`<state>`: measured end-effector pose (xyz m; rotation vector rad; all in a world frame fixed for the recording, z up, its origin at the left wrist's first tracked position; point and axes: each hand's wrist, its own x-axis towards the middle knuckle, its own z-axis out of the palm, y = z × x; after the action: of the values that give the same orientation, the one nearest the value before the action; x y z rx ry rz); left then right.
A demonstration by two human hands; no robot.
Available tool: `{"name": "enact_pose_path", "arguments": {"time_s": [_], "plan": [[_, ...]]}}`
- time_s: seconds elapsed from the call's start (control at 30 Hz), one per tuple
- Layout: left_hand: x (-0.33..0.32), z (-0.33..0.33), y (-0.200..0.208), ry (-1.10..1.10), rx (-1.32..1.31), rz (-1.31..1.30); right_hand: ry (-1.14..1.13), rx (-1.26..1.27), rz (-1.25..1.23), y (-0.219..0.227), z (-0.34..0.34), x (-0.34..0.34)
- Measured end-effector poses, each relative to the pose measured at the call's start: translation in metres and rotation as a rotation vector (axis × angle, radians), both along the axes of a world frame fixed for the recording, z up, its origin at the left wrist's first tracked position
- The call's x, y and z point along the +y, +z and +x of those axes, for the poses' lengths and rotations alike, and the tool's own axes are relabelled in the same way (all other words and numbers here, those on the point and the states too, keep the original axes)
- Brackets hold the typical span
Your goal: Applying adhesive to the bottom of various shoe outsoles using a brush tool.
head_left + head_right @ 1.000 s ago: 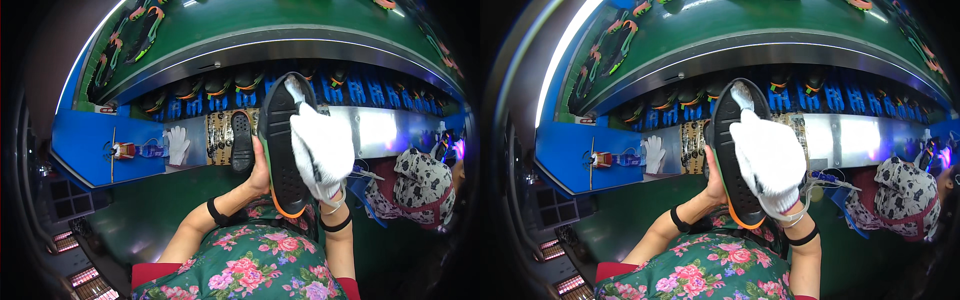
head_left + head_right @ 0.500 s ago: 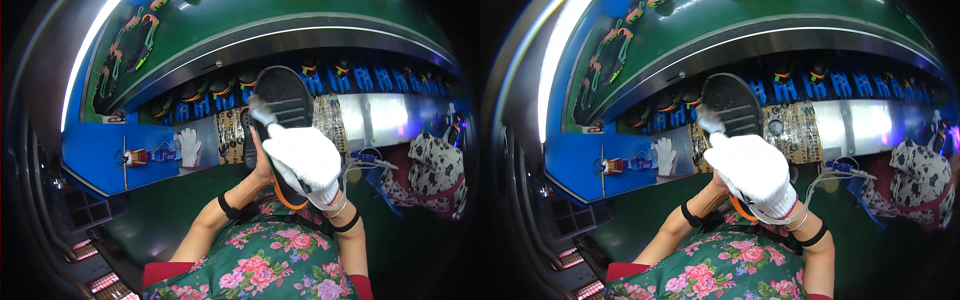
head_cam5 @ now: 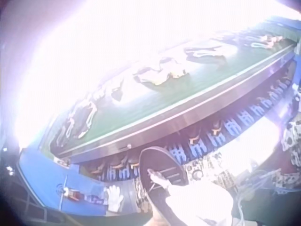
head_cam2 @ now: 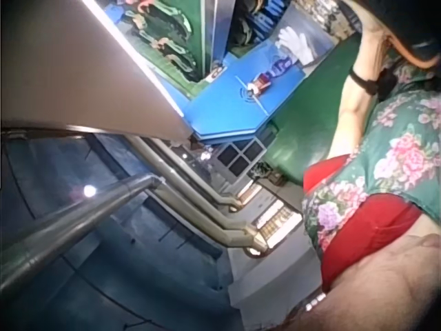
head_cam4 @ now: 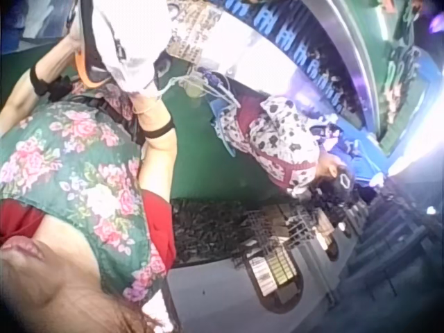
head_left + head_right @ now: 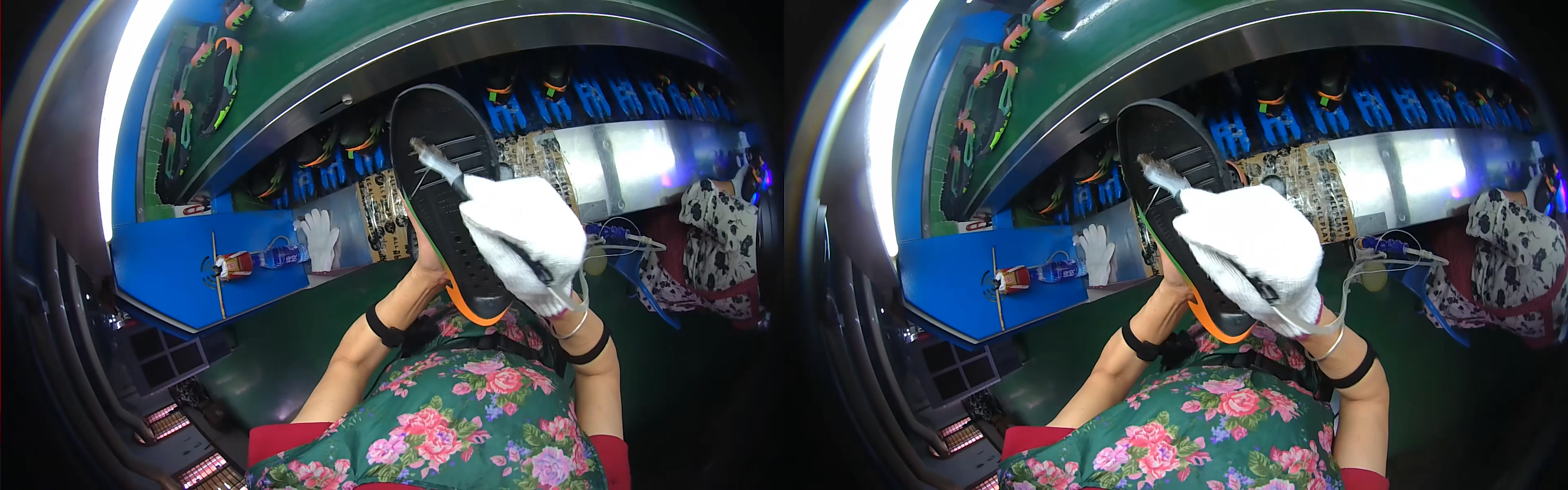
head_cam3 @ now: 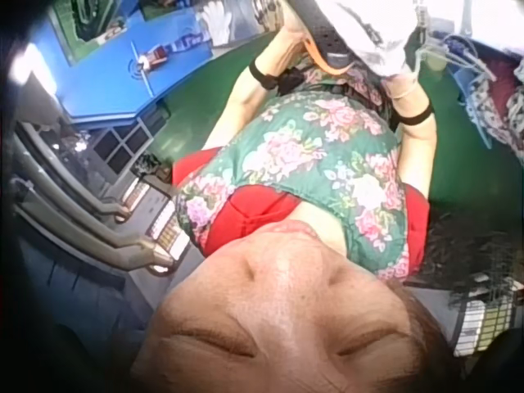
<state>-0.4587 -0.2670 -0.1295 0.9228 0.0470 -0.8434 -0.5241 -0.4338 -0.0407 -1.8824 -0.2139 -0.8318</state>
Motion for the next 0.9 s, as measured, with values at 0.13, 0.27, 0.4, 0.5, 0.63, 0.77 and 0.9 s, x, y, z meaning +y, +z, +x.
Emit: {"name": "enact_pose_path", "arguments": {"time_s": [0.13, 0.27, 0.4, 0.5, 0.63, 0.77, 0.9], "plan": [[0.021, 0.008, -0.056, -0.158, 0.249, -0.274, 0.076, -0.024, -0.260, -0.011, -0.004, 0.016], [0.022, 0.019, -0.037, -0.150, 0.107, -0.495, 0.171, -0.023, -0.023, -0.010, 0.000, 0.003], [0.020, 0.020, -0.033, -0.064, 0.342, -0.633, 0.098, -0.042, -0.323, -0.005, -0.001, 0.005], [0.015, 0.031, -0.027, -0.252, -0.144, -0.412, 0.232, -0.034, -0.138, -0.020, -0.006, 0.012], [0.005, 0.029, 0.004, 0.147, 0.460, -0.557, 0.126, -0.023, -0.107, -0.020, -0.005, -0.001], [0.002, 0.039, 0.008, -0.132, 0.057, -0.447, 0.242, 0.100, -0.101, -0.025, -0.011, 0.021], [0.000, 0.047, 0.012, -0.089, -0.046, -0.397, 0.245, -0.014, -0.045, -0.023, -0.009, 0.010]]}}
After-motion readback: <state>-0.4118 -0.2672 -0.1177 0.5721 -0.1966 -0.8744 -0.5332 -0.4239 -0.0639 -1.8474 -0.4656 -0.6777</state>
